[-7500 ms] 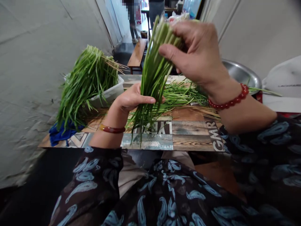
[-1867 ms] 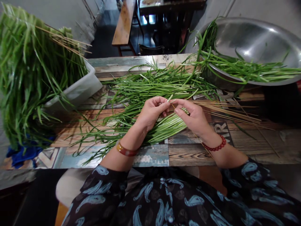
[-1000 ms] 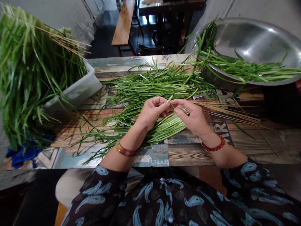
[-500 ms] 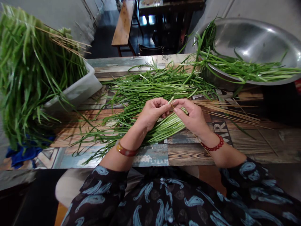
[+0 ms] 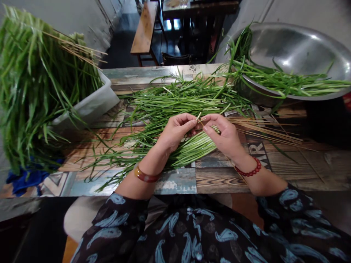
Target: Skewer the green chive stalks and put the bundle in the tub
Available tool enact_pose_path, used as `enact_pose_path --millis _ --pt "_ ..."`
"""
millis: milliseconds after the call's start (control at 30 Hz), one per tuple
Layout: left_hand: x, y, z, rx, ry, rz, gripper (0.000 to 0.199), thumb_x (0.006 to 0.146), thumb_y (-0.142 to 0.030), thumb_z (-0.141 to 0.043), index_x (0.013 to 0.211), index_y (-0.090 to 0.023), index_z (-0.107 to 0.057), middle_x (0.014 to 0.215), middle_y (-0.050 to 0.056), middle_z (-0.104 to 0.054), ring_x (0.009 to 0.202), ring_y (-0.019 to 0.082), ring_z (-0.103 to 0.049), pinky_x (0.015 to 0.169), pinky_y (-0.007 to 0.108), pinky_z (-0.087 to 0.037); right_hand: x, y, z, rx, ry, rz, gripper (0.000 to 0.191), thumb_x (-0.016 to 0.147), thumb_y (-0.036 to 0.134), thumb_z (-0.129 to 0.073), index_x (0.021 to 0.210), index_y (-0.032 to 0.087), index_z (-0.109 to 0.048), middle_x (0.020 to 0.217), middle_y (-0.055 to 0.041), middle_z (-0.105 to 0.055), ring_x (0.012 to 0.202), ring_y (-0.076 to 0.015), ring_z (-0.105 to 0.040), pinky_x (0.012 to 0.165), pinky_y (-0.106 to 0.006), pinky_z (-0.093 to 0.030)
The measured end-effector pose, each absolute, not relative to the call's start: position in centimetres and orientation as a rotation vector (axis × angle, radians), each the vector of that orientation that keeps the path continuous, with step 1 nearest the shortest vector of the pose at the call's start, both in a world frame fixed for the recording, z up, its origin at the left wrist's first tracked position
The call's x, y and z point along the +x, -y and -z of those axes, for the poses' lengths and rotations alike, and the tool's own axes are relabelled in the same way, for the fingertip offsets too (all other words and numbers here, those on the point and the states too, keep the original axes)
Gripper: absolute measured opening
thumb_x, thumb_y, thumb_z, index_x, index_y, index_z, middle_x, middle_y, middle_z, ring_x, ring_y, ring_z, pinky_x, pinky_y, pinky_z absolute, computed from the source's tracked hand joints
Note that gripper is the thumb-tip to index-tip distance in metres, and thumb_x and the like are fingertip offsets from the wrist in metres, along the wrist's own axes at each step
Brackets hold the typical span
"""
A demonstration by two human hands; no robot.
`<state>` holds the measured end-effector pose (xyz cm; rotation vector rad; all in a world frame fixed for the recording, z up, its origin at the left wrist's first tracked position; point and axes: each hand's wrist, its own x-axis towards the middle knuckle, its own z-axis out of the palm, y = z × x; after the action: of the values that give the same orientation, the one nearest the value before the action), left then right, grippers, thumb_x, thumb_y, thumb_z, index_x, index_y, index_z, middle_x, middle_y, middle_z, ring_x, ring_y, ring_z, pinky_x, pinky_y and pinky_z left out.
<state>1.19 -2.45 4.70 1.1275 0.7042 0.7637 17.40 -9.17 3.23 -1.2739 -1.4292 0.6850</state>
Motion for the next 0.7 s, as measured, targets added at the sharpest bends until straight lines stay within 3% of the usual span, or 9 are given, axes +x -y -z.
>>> enact_pose_path --millis 700 --pt "1.27 2.84 -5.31 1.315 -0.826 -0.794 0.028 0.073 -0.04 -0.076 0.076 -0.013 -0.071 0.067 0.002 -0.067 0.057 0.009 -0.057 0.056 0.02 -0.047 17.43 9.17 -3.41 -1.314 1.466 -0.662 0.018 0.085 0.022 -0.061 0.102 0.022 -0.065 0.093 -0.002 -0.073 0.08 -0.0162 -0.067 0.082 -0.033 -0.054"
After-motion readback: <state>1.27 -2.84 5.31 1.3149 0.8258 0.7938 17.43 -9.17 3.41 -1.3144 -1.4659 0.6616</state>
